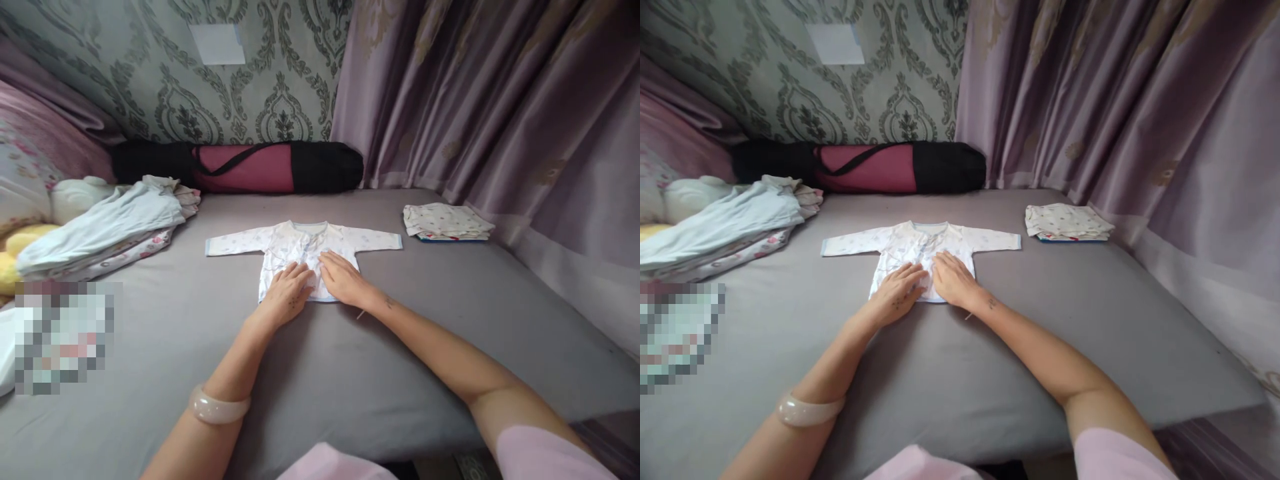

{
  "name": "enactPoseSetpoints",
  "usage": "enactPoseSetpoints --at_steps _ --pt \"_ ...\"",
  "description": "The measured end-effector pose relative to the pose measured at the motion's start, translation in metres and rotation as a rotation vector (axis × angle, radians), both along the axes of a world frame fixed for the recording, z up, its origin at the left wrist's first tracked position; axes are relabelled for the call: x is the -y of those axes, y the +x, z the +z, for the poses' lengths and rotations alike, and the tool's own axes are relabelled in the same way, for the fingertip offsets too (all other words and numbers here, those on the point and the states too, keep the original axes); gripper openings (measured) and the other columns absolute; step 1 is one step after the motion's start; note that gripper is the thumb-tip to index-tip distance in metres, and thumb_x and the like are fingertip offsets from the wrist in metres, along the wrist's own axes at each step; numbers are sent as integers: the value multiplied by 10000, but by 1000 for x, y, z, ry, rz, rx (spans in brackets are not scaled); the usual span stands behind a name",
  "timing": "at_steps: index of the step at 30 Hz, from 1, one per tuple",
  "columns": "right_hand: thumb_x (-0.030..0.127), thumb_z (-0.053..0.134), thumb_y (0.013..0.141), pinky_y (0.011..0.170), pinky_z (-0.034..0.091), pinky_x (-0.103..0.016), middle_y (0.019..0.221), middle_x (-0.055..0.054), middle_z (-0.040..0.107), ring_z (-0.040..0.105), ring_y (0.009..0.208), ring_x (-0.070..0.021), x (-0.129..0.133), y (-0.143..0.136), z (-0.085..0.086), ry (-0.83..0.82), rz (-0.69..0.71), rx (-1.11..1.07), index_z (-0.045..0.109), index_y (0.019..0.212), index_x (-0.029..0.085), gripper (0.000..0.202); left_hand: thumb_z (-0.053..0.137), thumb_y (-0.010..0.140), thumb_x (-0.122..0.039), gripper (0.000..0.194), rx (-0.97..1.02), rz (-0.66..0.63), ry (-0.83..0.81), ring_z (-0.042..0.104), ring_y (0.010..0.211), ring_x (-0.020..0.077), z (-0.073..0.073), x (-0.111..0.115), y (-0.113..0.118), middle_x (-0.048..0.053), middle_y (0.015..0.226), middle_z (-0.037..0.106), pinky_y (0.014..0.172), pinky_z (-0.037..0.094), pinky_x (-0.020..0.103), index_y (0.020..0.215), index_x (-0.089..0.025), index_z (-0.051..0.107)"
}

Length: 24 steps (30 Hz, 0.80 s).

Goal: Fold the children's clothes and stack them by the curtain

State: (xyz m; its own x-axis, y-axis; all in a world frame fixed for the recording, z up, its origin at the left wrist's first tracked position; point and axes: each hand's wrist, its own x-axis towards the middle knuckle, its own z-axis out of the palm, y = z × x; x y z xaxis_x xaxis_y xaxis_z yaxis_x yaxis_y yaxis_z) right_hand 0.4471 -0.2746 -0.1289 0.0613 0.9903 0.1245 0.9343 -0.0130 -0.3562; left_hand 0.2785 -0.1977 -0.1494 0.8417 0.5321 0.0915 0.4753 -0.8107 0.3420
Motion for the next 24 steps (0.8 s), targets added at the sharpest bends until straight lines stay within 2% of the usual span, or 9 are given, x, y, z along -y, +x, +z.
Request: enactPoseSetpoints --at_steps 2,5,11,14,18,24 --pt "297 263 978 1178 155 -433 1531 -154 335 220 1444 -253 -14 4 -13 -56 17 92 386 1444 51 541 384 960 -352 418 -55 23 -30 275 1424 327 1 1 0 80 1493 419 1115 296 552 1357 -253 471" --pt "412 200 992 1186 91 -456 1580 -129 208 130 1467 -248 -17 12 -26 -139 58 150 261 1506 66 622 392 961 -394 433 -111 63 -68 247 1434 339 4 2 0 68 1520 383 1119 249 593 1374 -279 450" --pt "483 188 979 1186 62 -434 1582 -143 190 136 1466 -246 4 43 -23 -179 11 225 247 1509 61 681 421 951 -395 419 -129 81 -95 245 1436 333 10 1 0 62 1519 386 1119 232 605 1356 -297 467" --pt "488 188 975 1186 58 -432 1567 -162 232 164 1460 -254 1 52 -18 -213 -29 229 297 1489 43 688 427 948 -390 412 -136 78 -95 257 1431 339 11 2 0 55 1517 390 1116 242 607 1348 -302 477" --pt "449 147 983 1185 55 -443 1563 -158 248 158 1461 -253 -25 54 -15 -188 -90 201 313 1479 26 672 435 947 -384 403 -126 83 -55 296 1414 343 12 4 0 55 1495 424 1107 281 590 1335 -292 496" --pt "442 170 982 1179 63 -453 1567 -171 230 165 1456 -260 -79 62 -22 -203 -188 200 270 1487 5 675 445 943 -386 399 -117 78 -33 335 1392 342 11 5 1 44 1480 446 1101 311 570 1326 -290 507"
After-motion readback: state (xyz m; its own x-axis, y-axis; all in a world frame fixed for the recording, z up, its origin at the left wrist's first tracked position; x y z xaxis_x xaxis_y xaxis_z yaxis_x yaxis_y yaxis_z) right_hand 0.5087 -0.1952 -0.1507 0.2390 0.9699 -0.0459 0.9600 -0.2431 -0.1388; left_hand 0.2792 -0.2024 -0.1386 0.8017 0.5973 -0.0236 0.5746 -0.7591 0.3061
